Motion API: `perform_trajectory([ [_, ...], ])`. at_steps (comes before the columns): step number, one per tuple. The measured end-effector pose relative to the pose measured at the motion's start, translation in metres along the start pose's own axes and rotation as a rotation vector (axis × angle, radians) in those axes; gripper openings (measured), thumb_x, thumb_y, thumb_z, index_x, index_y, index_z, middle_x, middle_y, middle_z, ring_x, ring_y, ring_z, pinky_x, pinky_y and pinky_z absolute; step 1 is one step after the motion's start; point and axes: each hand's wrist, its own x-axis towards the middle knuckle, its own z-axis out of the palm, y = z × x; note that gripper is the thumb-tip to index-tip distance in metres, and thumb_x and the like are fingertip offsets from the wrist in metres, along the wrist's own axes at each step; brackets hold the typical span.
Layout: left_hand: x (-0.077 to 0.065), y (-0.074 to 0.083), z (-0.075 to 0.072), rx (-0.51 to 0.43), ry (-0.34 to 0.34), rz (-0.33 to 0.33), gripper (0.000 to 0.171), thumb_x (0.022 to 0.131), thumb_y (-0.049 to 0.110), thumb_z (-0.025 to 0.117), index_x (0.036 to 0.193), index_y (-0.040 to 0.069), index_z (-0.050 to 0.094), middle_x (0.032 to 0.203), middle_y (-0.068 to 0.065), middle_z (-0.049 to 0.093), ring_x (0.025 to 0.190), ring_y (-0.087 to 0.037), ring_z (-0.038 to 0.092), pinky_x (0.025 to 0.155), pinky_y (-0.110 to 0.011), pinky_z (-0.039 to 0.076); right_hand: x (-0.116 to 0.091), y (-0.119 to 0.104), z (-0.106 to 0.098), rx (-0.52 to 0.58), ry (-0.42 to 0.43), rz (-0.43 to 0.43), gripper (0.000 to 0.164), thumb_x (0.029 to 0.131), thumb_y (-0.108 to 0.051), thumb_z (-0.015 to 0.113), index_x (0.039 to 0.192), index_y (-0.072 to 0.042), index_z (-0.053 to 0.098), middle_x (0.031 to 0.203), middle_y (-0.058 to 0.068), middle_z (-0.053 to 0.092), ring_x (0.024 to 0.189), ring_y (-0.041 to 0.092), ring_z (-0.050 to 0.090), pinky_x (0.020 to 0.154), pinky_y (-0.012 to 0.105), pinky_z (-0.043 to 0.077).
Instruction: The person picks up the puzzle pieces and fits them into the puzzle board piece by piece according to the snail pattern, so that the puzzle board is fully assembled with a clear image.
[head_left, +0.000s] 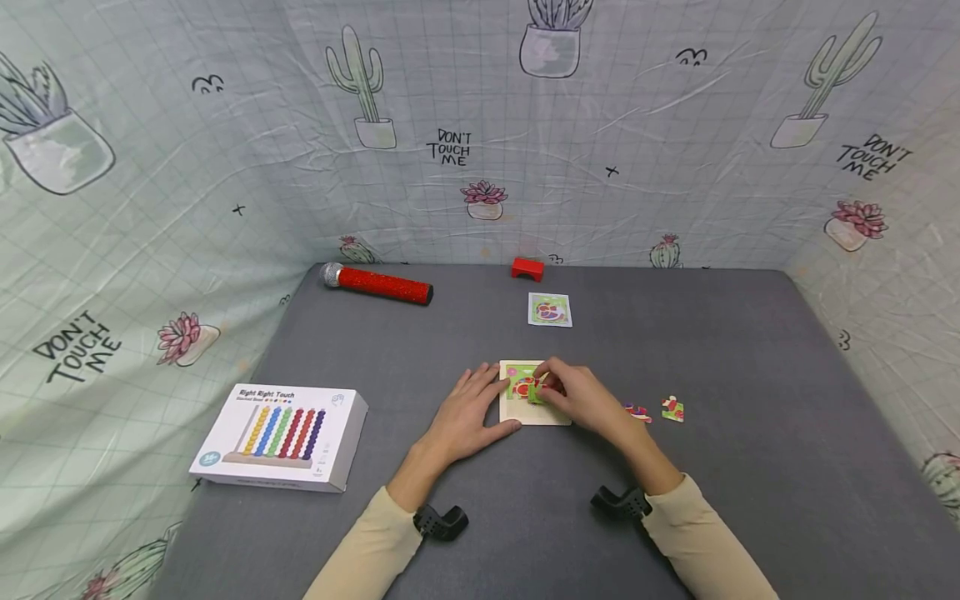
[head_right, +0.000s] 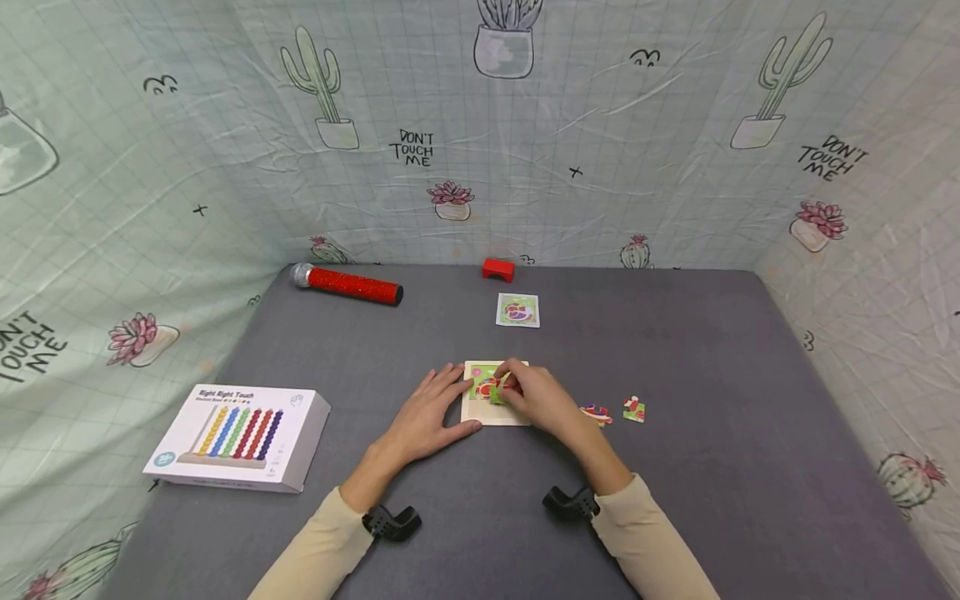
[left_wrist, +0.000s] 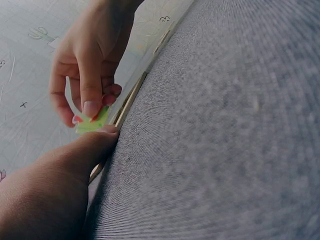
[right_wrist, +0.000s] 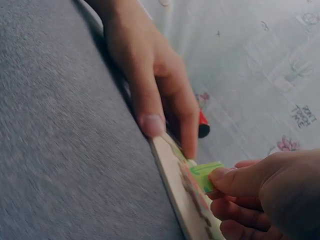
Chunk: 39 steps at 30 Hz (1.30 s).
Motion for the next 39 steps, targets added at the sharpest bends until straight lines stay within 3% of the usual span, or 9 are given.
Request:
perform_trajectory([
  [20,0.001,-0.001,0.000,-0.006,0.022,0.014,0.078,0.090,0.064,0.062,0.148,0.014,0.050,0.160,-0.007,0.041,0.152,-0.024,0.032,0.127,-0.043,0.023,0.007,-0.014,0.025,0.025,-0.067,-0.052,0.021,0.092,-0.014,0.072,0.111,-0.008,0.066,0.087,-0.002,0.067,0.075,0.004,0.058,0.067,0.021,0.050],
  [30,0.000,-0.001,0.000,-0.004,0.009,0.006,0.079,0.090,0.065,0.061,0.149,0.014,0.049,0.161,-0.007,0.040,0.153,-0.023,0.031,0.128,-0.042,0.023,0.005,-0.013,0.030,-0.087,0.006,-0.121,0.021,0.089,-0.017,0.076,0.107,-0.007,0.073,0.096,0.002,0.061,0.080,0.009,0.056,0.072,0.027,0.052],
  [39,0.001,0.000,0.000,-0.005,0.018,0.013,0.078,0.090,0.063,0.062,0.148,0.013,0.050,0.160,-0.008,0.041,0.152,-0.025,0.032,0.127,-0.045,0.024,0.003,-0.014,0.031,-0.100,0.020,-0.157,0.017,0.088,-0.015,0.076,0.103,-0.006,0.075,0.095,0.002,0.062,0.081,0.011,0.058,0.073,0.028,0.053],
])
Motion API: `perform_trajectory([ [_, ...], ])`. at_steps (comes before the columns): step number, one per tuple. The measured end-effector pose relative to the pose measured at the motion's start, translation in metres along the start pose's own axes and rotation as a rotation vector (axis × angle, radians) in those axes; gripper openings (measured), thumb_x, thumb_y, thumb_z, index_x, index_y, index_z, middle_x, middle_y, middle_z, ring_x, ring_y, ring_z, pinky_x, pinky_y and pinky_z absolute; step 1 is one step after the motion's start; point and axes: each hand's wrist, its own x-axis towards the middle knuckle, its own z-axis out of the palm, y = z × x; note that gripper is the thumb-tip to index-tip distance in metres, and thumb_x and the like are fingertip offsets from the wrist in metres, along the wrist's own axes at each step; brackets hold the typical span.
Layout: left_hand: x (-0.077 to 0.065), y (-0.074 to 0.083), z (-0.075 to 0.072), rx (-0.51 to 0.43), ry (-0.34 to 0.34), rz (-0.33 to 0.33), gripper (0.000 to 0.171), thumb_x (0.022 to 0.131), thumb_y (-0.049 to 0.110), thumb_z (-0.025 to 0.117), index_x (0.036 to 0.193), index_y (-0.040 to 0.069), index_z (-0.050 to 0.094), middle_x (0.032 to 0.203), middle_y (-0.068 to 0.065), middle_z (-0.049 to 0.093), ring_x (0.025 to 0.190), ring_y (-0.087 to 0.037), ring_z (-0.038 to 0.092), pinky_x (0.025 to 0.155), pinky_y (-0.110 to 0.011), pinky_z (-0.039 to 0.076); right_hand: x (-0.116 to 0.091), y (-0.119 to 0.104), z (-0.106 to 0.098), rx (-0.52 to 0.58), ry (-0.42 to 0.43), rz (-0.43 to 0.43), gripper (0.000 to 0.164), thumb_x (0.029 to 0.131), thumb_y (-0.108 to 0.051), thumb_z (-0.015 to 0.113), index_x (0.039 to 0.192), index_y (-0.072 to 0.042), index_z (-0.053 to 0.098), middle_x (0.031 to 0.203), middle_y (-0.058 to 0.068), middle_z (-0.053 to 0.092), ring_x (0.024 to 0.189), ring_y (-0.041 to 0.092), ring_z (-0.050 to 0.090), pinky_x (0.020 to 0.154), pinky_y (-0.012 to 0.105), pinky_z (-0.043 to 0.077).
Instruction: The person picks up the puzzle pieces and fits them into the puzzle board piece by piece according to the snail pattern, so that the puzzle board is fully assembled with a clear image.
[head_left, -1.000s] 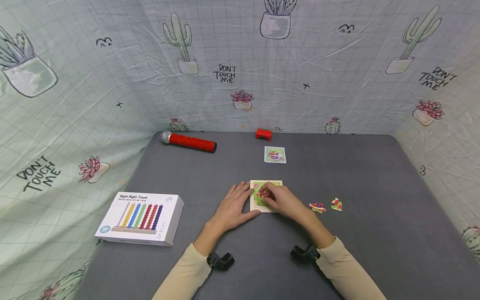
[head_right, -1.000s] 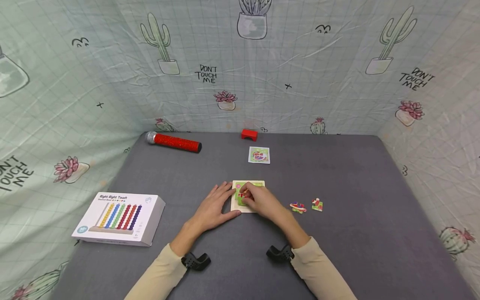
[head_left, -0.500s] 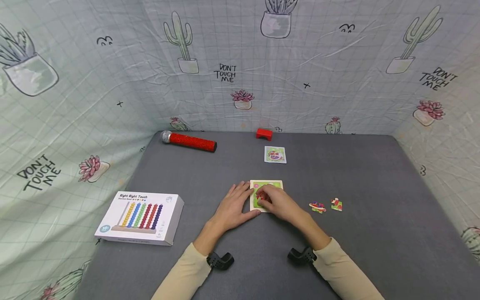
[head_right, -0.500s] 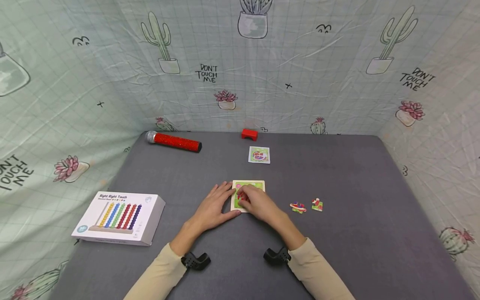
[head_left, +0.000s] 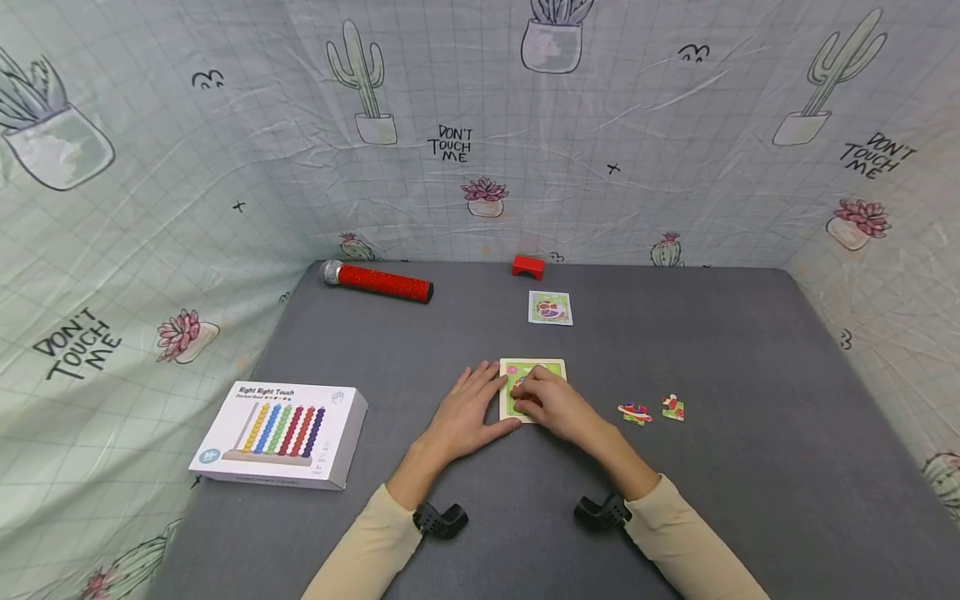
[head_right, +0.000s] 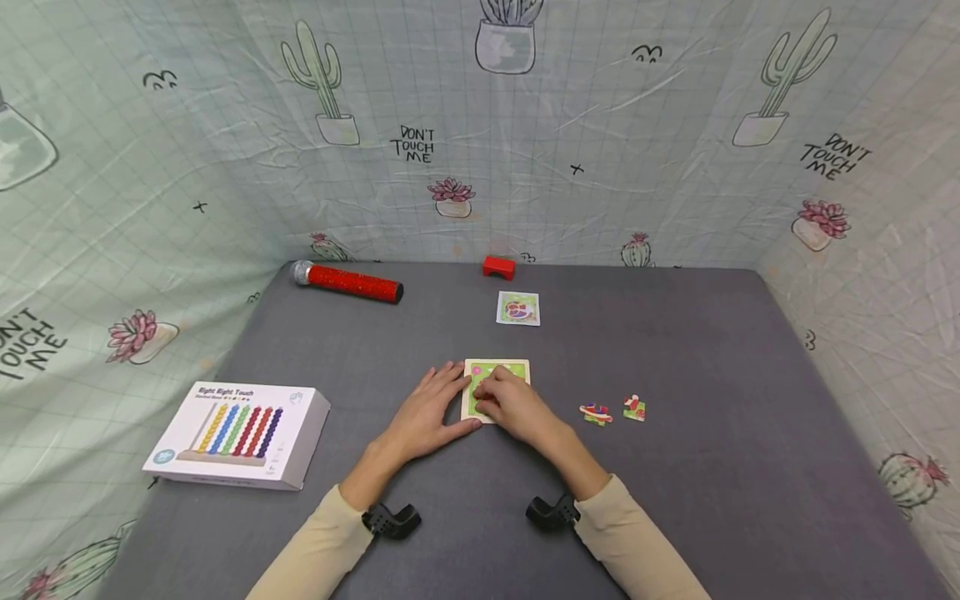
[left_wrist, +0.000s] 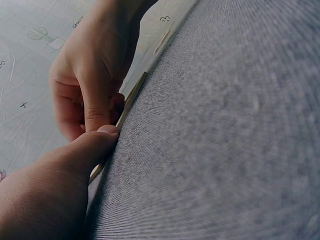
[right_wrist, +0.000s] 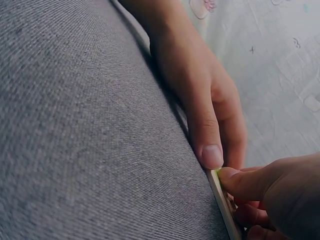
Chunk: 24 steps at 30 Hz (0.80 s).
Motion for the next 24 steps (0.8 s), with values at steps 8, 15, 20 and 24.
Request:
perform_trajectory([
  [8,-0.0002,-0.0001,-0.0006,0.012,0.005,0.001,0.078,0.089,0.064,0.062,0.148,0.014,0.051,0.159,-0.008,0.041,0.152,-0.024,0.033,0.127,-0.044,0.024,0.0000,-0.0005,-0.0004,-0.001,-0.008,0.012,0.014,0.089,-0.016,0.076,0.101,-0.007,0.075,0.094,0.001,0.062,0.081,0.010,0.059,0.074,0.028,0.053],
  [15,-0.0002,-0.0006,0.0006,0.013,0.015,0.008,0.077,0.090,0.063,0.062,0.147,0.013,0.051,0.159,-0.009,0.042,0.151,-0.026,0.034,0.126,-0.045,0.026,-0.0001,-0.0006,0.0006,-0.015,0.007,0.021,0.014,0.088,-0.017,0.077,0.099,-0.009,0.074,0.091,0.001,0.061,0.078,0.009,0.056,0.072,0.028,0.053],
  [20,0.0002,-0.0005,0.0001,0.011,0.005,0.006,0.078,0.090,0.063,0.062,0.148,0.013,0.050,0.160,-0.008,0.041,0.152,-0.026,0.033,0.127,-0.045,0.025,-0.0009,-0.0008,-0.0004,-0.013,0.001,0.026,0.014,0.090,-0.020,0.076,0.100,-0.010,0.074,0.091,0.000,0.061,0.077,0.008,0.054,0.069,0.025,0.051],
  [24,0.0006,-0.0003,0.0001,0.013,0.001,0.004,0.078,0.090,0.064,0.061,0.148,0.013,0.050,0.160,-0.008,0.041,0.152,-0.026,0.032,0.127,-0.045,0.024,-0.0019,-0.0013,-0.0032,-0.005,0.001,0.029,0.016,0.091,-0.021,0.075,0.103,-0.009,0.074,0.090,0.000,0.062,0.077,0.007,0.054,0.068,0.023,0.050],
])
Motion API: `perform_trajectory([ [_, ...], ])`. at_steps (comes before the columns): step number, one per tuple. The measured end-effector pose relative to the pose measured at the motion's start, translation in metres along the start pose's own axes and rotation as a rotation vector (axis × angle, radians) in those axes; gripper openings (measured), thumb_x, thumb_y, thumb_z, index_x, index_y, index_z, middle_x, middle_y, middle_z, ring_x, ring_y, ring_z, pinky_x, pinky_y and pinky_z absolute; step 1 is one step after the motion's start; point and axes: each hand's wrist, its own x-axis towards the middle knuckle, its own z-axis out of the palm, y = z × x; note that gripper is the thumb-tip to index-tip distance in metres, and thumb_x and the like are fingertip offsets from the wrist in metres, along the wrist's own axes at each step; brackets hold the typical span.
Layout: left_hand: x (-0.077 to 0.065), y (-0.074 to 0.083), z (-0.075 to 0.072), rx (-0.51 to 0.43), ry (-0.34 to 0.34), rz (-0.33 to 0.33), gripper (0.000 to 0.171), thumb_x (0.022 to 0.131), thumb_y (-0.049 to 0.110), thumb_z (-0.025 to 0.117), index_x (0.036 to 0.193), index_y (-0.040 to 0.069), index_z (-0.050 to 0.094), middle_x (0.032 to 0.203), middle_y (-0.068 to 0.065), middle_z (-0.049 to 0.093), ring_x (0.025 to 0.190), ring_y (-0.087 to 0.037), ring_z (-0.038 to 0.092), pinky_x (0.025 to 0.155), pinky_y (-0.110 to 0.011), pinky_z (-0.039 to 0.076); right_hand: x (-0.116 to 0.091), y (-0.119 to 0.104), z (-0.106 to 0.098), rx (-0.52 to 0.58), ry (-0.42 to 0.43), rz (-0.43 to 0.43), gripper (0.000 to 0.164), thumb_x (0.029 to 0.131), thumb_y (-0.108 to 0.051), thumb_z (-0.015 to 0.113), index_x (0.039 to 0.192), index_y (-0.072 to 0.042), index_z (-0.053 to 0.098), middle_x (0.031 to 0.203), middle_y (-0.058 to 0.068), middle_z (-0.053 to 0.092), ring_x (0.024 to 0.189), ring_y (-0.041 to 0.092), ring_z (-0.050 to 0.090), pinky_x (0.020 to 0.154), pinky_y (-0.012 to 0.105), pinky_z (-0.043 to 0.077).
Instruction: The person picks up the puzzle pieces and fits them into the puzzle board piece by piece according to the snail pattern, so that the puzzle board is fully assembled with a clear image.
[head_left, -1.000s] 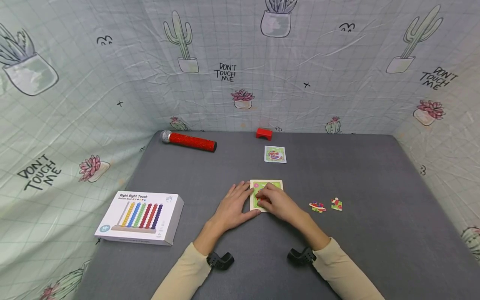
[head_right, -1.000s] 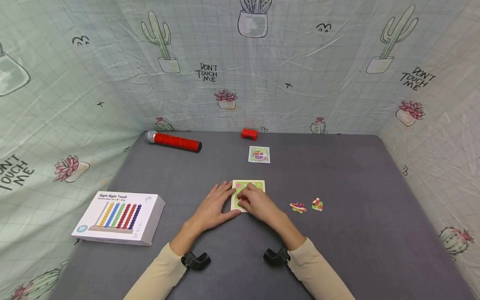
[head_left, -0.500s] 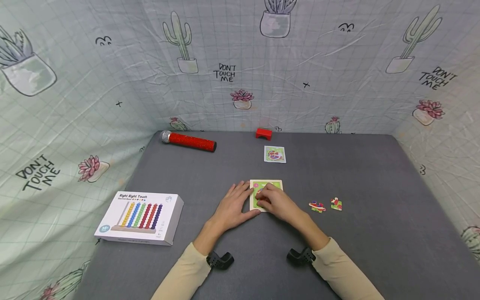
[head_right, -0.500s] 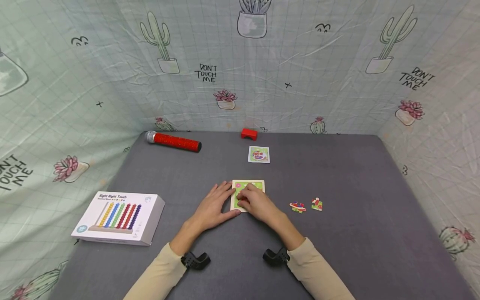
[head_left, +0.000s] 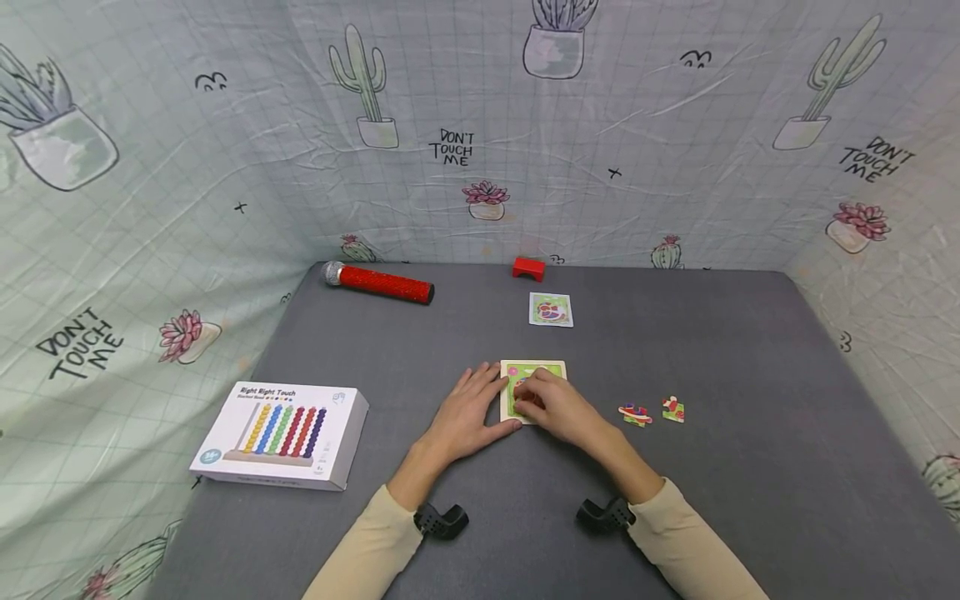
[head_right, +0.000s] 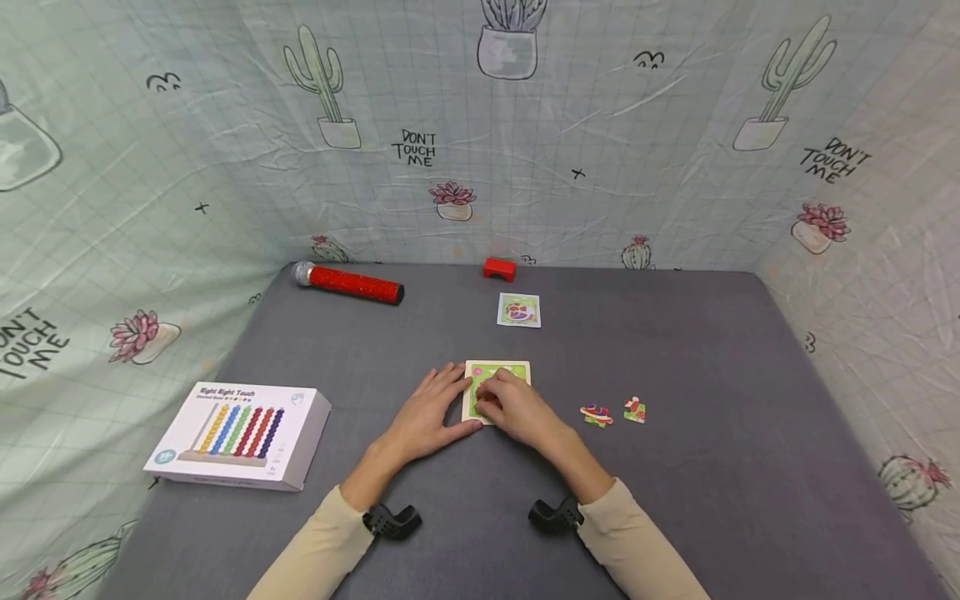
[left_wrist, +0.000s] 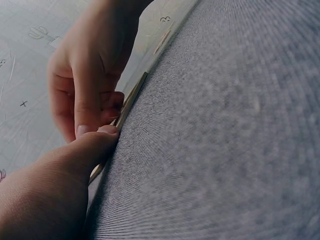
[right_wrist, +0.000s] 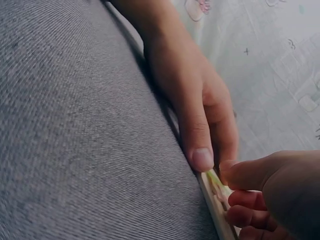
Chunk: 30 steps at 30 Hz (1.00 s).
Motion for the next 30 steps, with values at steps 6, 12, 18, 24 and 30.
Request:
perform_trajectory([
  [6,0.000,0.000,0.001,0.003,0.005,0.002,0.077,0.090,0.064,0.061,0.148,0.013,0.051,0.160,-0.008,0.041,0.152,-0.026,0.033,0.127,-0.045,0.025,-0.004,0.000,-0.007,-0.009,0.030,0.002,0.019,0.090,-0.021,0.075,0.105,-0.009,0.074,0.093,-0.001,0.063,0.078,0.006,0.056,0.068,0.025,0.050],
  [12,0.001,0.000,0.001,0.008,-0.003,-0.004,0.078,0.090,0.064,0.060,0.148,0.014,0.050,0.160,-0.007,0.040,0.152,-0.025,0.032,0.127,-0.044,0.023,-0.008,0.005,-0.011,-0.022,0.051,-0.002,0.018,0.090,-0.020,0.076,0.104,-0.009,0.074,0.092,-0.001,0.063,0.076,0.007,0.055,0.065,0.023,0.048],
  [18,0.001,0.000,0.001,0.008,0.001,-0.006,0.077,0.090,0.064,0.060,0.148,0.014,0.050,0.160,-0.007,0.041,0.152,-0.024,0.032,0.127,-0.044,0.024,-0.012,0.012,-0.017,-0.025,0.079,0.021,0.019,0.088,-0.019,0.078,0.104,-0.008,0.075,0.090,-0.001,0.063,0.076,0.007,0.056,0.064,0.023,0.049],
  [24,0.001,0.001,0.001,0.006,-0.004,-0.014,0.077,0.090,0.064,0.060,0.149,0.015,0.050,0.160,-0.007,0.040,0.152,-0.024,0.032,0.127,-0.044,0.023,-0.019,0.016,-0.028,-0.008,0.085,0.042,0.022,0.088,-0.020,0.078,0.106,-0.008,0.075,0.089,0.000,0.063,0.073,0.008,0.055,0.062,0.023,0.047],
  [30,0.001,0.002,0.000,0.010,-0.012,-0.013,0.077,0.090,0.064,0.060,0.149,0.015,0.050,0.161,-0.007,0.039,0.153,-0.024,0.031,0.128,-0.043,0.023,-0.027,0.025,-0.038,-0.026,0.092,0.058,0.026,0.088,-0.021,0.078,0.109,-0.007,0.074,0.088,0.002,0.062,0.074,0.011,0.054,0.062,0.023,0.045],
])
